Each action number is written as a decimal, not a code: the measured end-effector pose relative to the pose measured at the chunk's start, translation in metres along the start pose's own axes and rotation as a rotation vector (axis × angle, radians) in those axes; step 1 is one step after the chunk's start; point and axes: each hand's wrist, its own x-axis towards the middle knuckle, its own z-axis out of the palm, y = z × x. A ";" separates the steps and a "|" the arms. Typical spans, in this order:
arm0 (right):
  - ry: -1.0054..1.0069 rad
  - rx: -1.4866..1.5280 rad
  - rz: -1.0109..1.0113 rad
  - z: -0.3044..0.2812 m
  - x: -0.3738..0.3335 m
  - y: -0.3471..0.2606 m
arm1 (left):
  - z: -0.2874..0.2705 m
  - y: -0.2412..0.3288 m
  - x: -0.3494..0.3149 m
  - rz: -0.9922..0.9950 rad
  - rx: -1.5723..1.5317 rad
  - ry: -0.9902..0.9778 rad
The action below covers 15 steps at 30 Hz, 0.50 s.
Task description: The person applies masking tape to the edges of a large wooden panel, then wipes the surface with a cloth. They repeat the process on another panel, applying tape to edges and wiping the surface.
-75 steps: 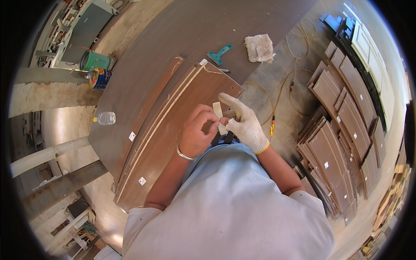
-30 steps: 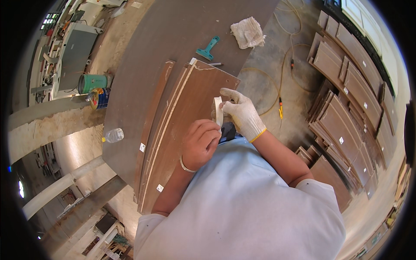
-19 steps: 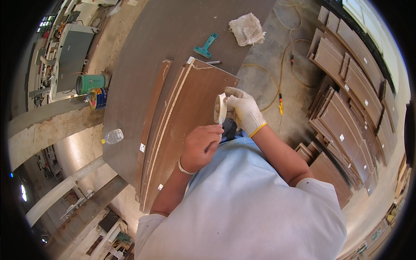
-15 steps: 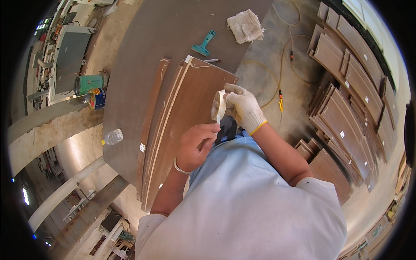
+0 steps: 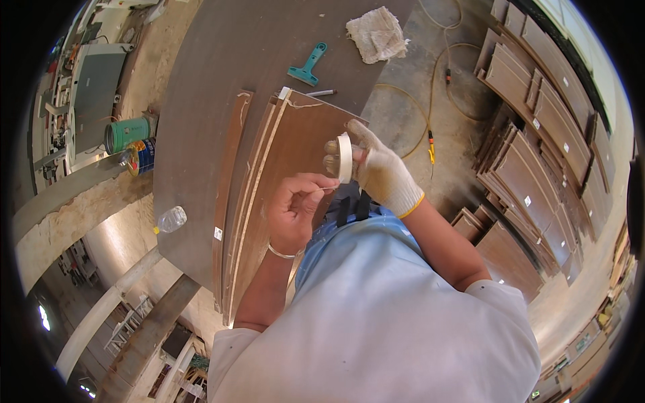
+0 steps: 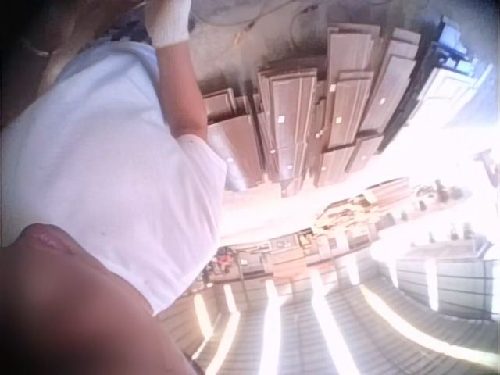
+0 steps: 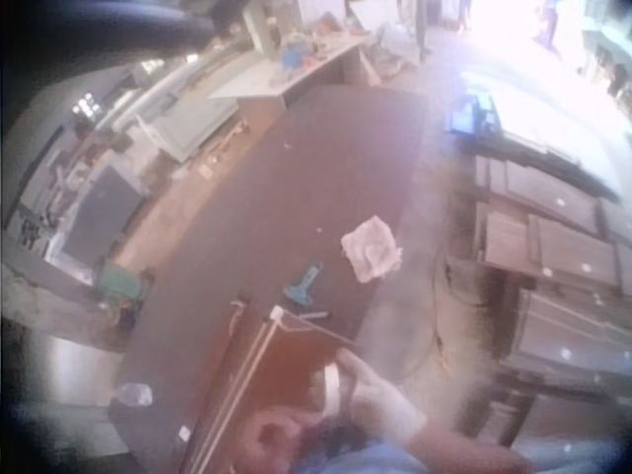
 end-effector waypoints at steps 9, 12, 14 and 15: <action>-0.083 -0.602 0.048 0.024 -0.010 -0.003 | -0.019 0.005 0.023 -0.073 -0.013 0.221; -0.016 -0.699 0.063 0.023 -0.005 0.000 | -0.030 -0.001 0.026 -0.108 0.017 0.281; 0.067 -0.684 0.032 0.022 -0.001 0.006 | -0.033 -0.008 0.029 -0.105 -0.006 0.289; 0.090 -0.622 0.022 0.020 0.001 0.009 | -0.033 -0.012 0.031 -0.116 -0.053 0.296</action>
